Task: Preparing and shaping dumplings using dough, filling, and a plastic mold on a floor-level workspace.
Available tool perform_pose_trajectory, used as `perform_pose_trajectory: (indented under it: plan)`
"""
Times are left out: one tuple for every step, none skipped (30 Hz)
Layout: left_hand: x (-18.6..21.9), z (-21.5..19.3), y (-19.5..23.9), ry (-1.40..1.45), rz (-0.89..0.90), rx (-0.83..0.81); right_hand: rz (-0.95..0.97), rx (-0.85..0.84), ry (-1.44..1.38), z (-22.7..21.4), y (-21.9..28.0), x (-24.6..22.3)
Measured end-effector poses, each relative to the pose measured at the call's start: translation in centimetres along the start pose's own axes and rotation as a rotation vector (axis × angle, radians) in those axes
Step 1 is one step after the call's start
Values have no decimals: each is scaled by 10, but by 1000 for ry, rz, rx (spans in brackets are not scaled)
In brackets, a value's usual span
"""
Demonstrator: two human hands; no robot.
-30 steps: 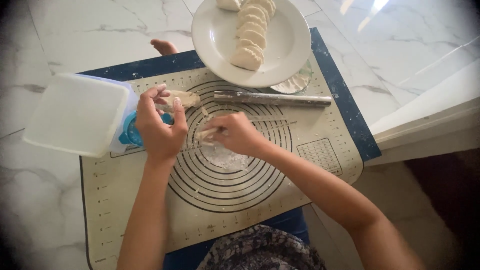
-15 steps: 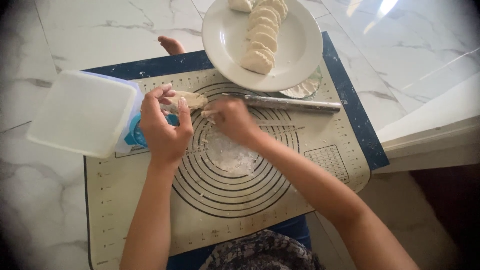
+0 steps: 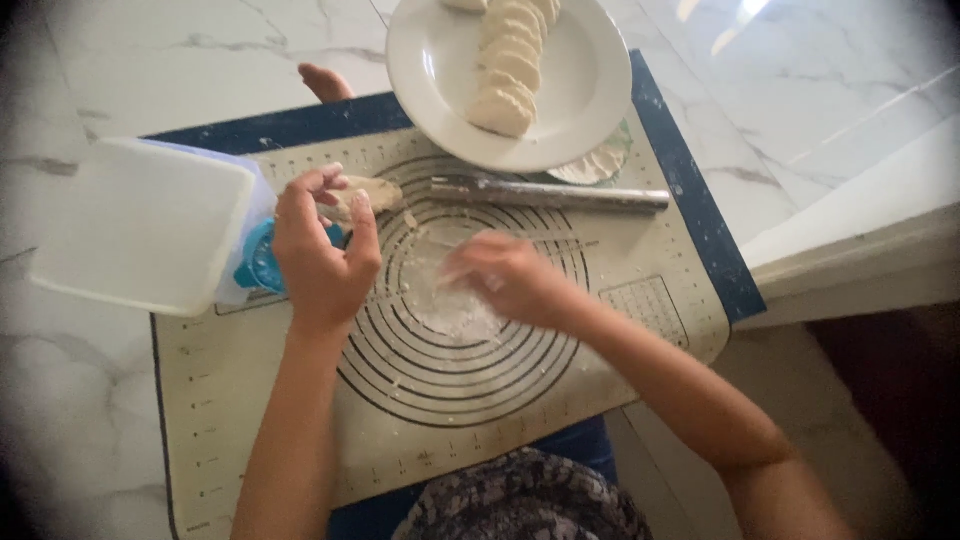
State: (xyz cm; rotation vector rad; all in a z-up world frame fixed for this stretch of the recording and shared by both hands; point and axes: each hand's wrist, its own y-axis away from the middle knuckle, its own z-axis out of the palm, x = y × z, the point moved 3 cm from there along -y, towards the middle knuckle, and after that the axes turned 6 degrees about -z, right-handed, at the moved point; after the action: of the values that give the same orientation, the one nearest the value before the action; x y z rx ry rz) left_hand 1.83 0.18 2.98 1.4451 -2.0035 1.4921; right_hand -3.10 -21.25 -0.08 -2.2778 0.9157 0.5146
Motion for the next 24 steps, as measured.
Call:
perform_pose_trajectory:
  plan:
    - [1, -1, 0, 2, -4, -9, 10, 0, -4, -6, 6, -3]
    - [4, -1, -1, 13, 41, -6, 26, 115, 60, -17, 13, -5]
    - [8, -1, -2, 24, 86, -3, 43, 229, 125, -28, 21, -7]
    - [12, 0, -1, 26, 87, -12, 50, 233, 124, -21, 27, -3]
    - [18, 2, 1, 87, 114, -88, 63, 266, 136, -15, 34, 1]
    - [23, 5, 3, 150, 141, -165, 77, 299, 149, -8, 42, 6]
    - [21, 8, 7, 153, 141, -174, 86, 303, 148, -7, 41, 6]
    - [21, 14, 9, 159, 173, -269, 59, 320, 168, -8, 39, 5]
    - [20, 19, 12, 165, 205, -364, 31, 337, 187, -9, 36, 4]
    - [24, 18, 13, 166, 209, -366, 33, 341, 189, -5, 38, 8]
    - [27, 19, 16, 125, 242, -448, 8, 290, 264, 1, 38, 11]
    - [31, 20, 16, 81, 278, -528, -19, 242, 339, 7, 37, 14]
    - [27, 22, 19, 79, 285, -531, -19, 249, 341, -1, 37, 4]
    - [22, 26, 21, 41, 266, -579, -22, 138, 335, -6, 35, -4]
    - [16, 30, 22, 3, 246, -626, -24, 27, 329, -10, 34, -12]
    - [22, 30, 23, 4, 252, -625, -24, 30, 334, -13, 38, -13]
    - [27, 31, 23, 11, 226, -665, -44, -45, 365, -14, 41, -15]
    - [32, 31, 25, 17, 196, -704, -64, -124, 394, -13, 45, -16]
    - [28, 35, 27, 18, 197, -702, -65, -123, 396, -16, 46, -19]
    - [23, 39, 29, 21, 176, -748, -51, -104, 374, -19, 47, -22]
    - [19, 44, 32, 24, 154, -793, -37, -84, 353, -22, 48, -24]
    - [21, 45, 32, 22, 155, -792, -39, -83, 353, -21, 48, -18]
    - [24, 45, 32, 29, 166, -767, 14, -85, 292, -19, 48, -9]
    - [27, 44, 31, 35, 179, -743, 67, -86, 233, -18, 48, -1]
